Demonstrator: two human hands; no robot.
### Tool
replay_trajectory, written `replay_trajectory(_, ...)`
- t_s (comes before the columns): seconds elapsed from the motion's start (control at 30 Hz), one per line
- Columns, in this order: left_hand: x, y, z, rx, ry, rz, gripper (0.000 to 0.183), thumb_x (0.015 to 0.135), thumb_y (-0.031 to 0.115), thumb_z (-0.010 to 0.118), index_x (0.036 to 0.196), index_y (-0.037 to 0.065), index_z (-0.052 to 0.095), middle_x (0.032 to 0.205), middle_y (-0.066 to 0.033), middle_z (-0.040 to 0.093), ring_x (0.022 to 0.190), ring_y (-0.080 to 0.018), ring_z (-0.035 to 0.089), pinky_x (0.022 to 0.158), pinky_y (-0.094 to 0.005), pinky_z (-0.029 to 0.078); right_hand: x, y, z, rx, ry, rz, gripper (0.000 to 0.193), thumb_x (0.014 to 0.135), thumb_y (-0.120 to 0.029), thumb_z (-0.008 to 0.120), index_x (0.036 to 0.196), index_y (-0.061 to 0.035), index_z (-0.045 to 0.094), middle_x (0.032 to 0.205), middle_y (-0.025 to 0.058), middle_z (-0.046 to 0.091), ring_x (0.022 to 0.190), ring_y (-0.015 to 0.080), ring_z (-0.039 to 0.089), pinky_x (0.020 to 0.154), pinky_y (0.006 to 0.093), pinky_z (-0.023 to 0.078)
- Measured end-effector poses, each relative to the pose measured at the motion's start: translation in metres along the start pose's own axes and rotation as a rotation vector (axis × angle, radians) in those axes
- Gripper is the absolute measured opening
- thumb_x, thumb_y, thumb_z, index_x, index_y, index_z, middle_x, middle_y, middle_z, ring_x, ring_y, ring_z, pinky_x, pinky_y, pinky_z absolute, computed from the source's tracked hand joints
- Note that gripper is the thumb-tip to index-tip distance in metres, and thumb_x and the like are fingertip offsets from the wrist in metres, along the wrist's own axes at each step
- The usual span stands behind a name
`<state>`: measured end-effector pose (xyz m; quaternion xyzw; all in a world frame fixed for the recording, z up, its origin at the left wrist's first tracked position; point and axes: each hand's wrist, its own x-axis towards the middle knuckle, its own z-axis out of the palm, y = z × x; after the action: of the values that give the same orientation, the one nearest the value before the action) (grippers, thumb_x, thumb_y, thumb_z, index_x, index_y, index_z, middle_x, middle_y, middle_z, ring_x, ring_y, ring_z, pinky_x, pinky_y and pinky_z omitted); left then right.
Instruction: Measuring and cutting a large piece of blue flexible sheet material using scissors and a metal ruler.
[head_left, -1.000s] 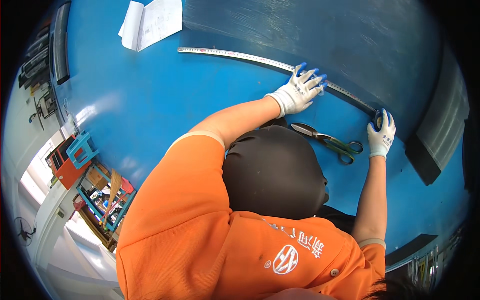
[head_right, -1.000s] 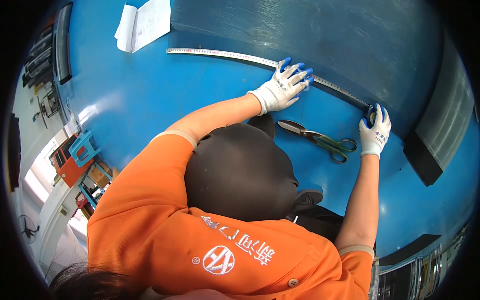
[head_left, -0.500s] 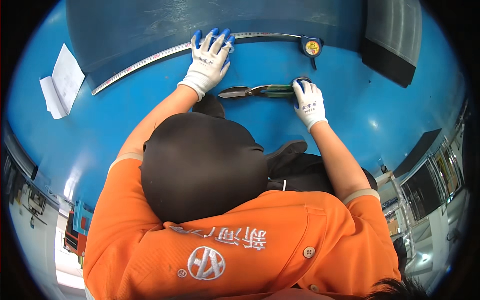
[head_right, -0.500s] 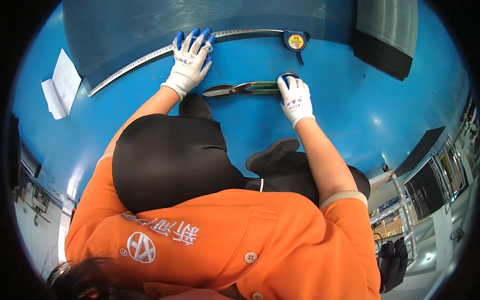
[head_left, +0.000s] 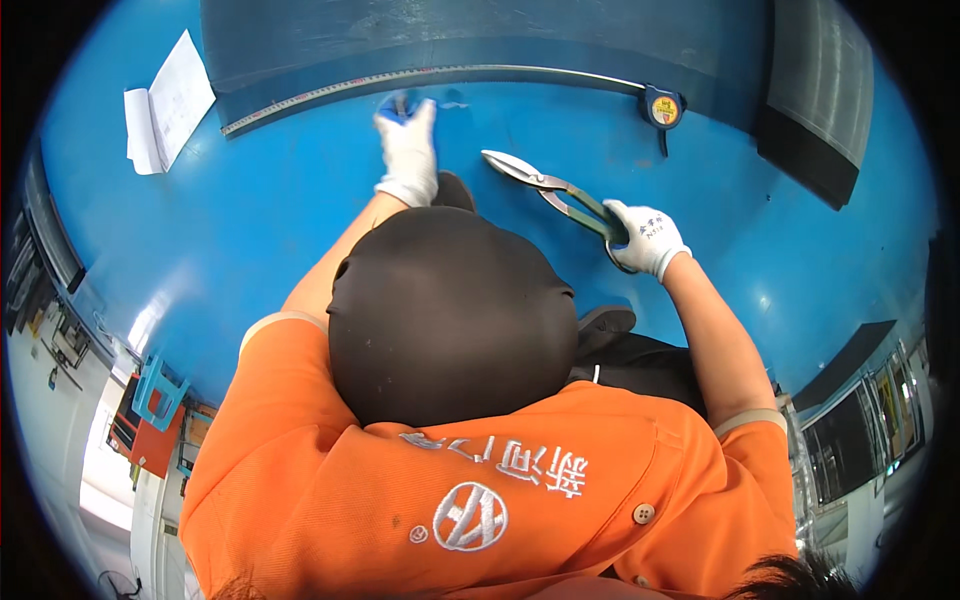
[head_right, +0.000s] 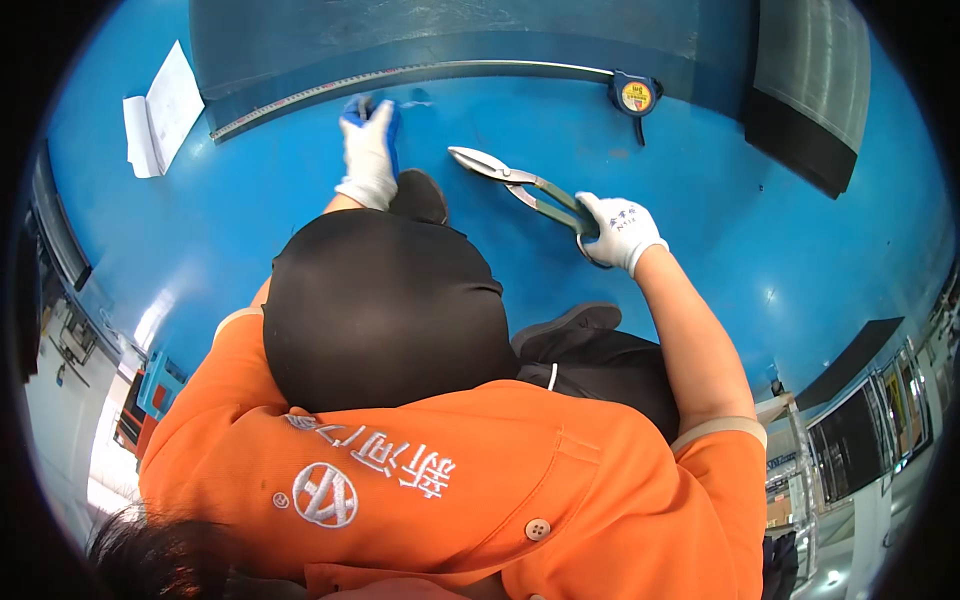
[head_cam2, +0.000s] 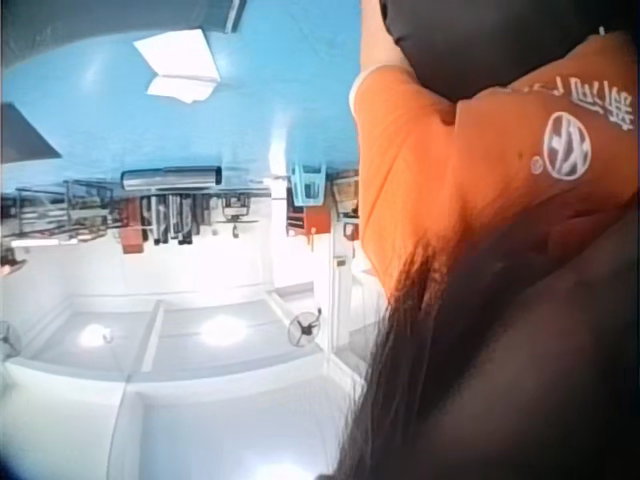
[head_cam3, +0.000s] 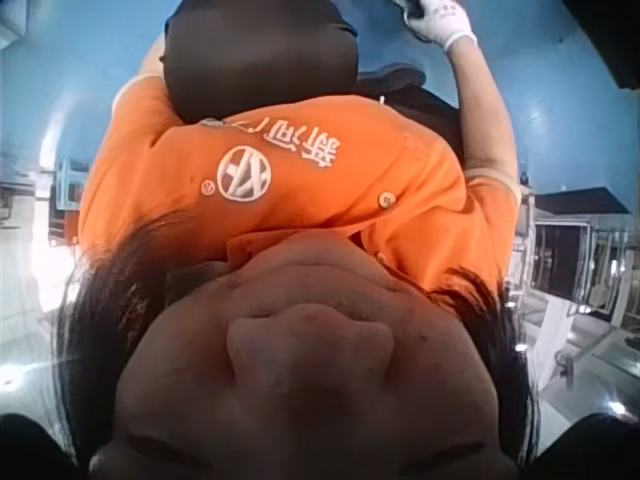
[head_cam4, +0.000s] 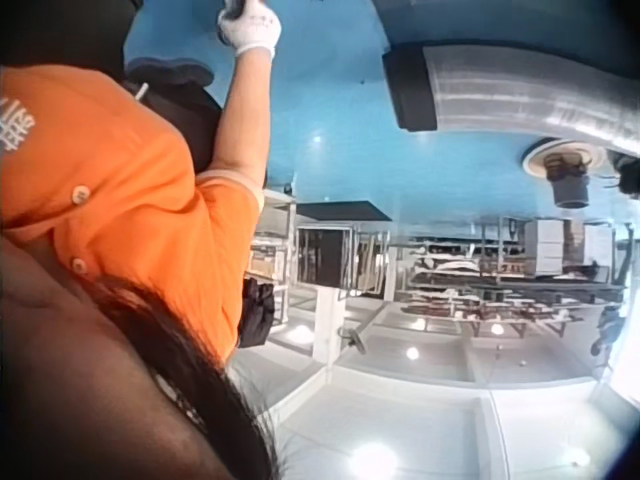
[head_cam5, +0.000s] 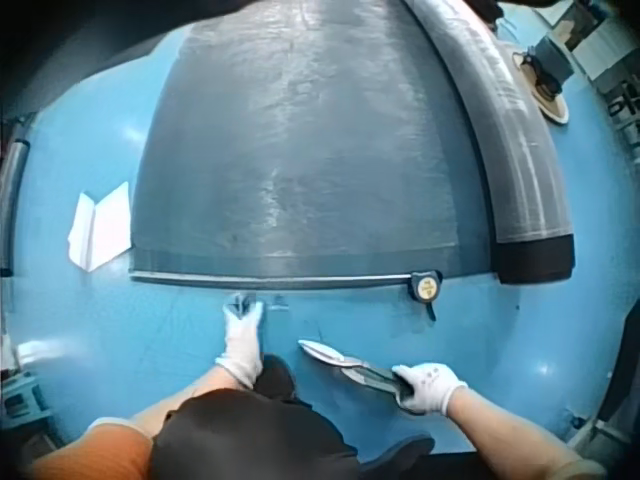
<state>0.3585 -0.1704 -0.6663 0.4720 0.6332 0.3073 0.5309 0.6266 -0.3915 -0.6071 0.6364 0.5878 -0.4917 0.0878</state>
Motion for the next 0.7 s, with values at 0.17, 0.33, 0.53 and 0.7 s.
replay_trajectory(0.17,0.035,0.001,-0.004,-0.912,0.093,-0.599,0.029,0.086,0.013,0.064,0.11,0.003,0.05,0.103,-0.0134,0.051,0.096,-0.0301,0.054,0.091,-0.0471,0.047,-0.03,-0.024,0.033,0.532,-0.122,0.184,0.043,0.082,-0.017,0.069,0.121,-0.0103,0.054,0.073,0.0064,0.057,0.067,0.021,0.058,0.066,0.0323,0.049)
replay_trajectory(0.33,0.048,0.018,0.004,-0.985,0.251,-0.796,0.022,0.086,0.013,0.064,0.102,0.003,0.052,0.09,-0.0118,0.054,0.09,-0.029,0.054,0.09,-0.0465,0.048,-0.022,-0.058,0.073,1.676,-0.105,0.387,0.044,0.094,-0.036,0.056,0.122,-0.0037,0.05,0.072,0.0011,0.052,0.061,0.0141,0.049,0.056,0.0288,0.042)
replay_trajectory(0.53,0.051,0.013,-0.001,-0.895,0.281,-0.794,0.015,0.086,0.014,0.064,0.092,0.006,0.054,0.081,-0.0079,0.056,0.081,-0.0268,0.057,0.082,-0.0448,0.05,-0.007,-0.069,0.061,1.728,0.006,0.465,0.049,0.099,-0.042,0.046,0.126,-0.0012,0.046,0.071,0.0006,0.05,0.059,0.0117,0.046,0.053,0.0261,0.038)
replay_trajectory(0.7,0.052,0.006,-0.002,-0.817,0.236,-0.794,0.014,0.086,0.018,0.065,0.081,0.007,0.057,0.068,-0.0057,0.054,0.066,-0.0203,0.056,0.071,-0.0393,0.052,0.003,-0.06,0.071,1.74,0.047,0.405,0.047,0.1,-0.039,0.044,0.126,0.0001,0.046,0.072,0.0004,0.051,0.06,0.0108,0.047,0.053,0.025,0.038)
